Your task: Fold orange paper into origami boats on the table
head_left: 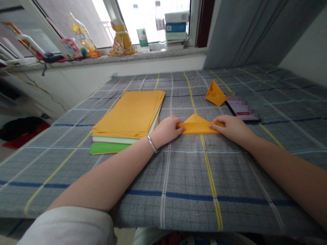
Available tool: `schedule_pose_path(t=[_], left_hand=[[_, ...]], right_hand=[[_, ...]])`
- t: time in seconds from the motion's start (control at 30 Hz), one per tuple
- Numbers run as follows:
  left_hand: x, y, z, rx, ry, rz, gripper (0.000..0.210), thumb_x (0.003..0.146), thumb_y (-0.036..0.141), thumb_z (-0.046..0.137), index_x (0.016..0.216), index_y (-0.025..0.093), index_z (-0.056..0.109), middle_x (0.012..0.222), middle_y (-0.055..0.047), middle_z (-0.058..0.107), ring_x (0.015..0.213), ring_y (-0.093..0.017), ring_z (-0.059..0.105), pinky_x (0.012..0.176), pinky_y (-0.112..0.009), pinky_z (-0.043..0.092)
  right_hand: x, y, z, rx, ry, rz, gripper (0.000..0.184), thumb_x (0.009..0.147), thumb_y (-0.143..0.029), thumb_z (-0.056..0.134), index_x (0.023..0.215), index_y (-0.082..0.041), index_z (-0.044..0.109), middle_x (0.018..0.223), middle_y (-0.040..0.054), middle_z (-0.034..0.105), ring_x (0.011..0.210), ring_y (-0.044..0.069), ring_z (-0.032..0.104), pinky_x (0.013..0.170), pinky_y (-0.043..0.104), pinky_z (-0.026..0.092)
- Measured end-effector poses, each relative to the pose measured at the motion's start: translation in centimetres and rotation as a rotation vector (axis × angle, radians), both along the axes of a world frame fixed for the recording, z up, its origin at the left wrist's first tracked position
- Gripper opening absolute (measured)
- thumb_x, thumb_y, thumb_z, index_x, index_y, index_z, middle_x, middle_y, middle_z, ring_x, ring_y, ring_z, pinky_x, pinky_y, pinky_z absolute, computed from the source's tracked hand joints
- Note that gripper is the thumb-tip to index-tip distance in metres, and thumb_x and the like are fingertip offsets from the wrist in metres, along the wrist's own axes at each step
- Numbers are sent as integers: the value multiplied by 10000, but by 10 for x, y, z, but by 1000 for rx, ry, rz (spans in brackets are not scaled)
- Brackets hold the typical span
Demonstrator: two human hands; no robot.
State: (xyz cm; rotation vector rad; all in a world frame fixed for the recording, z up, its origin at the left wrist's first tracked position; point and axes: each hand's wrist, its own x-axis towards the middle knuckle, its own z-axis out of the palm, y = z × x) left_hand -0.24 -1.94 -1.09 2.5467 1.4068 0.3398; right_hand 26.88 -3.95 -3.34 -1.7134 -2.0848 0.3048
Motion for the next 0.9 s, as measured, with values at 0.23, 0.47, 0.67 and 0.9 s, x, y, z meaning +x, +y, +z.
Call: schedule_pose_path(t=[0.23,0.47,0.67,0.9], left_hand=[[4,-3,1,18,63,30,202,935,306,595,782,174,590,882,-53,621,835,-194,605,830,-323,504],[5,-7,-7,126,-10,12,201,902,184,563,1091,144,621,1111,-100,644,949,-209,647,901,-348,538],[6,-11,-16,323,51,-152,352,952,142,510,1272,211,640,1432,-86,588,1345,-296,504,1156,-521,381],[14,-13,-15,139,135,-509,509,1064,374,398,1541,197,406,1620,-63,399,1542,-225,296,1292,-490,106]], right_hand=[[-1,1,-1,13,-51,-1,209,862,-414,605,855,-249,733,970,66,765,934,284,677,816,421,494],[-1,1,-2,62,-84,8,225,865,-438,606,835,-255,733,934,62,770,869,280,695,720,408,512],[-1,1,-5,90,-120,6,224,871,-436,604,844,-257,735,905,56,769,837,267,692,678,378,491],[-1,2,-5,74,-120,-5,236,868,-443,594,852,-248,725,922,62,766,850,269,689,713,383,491]])
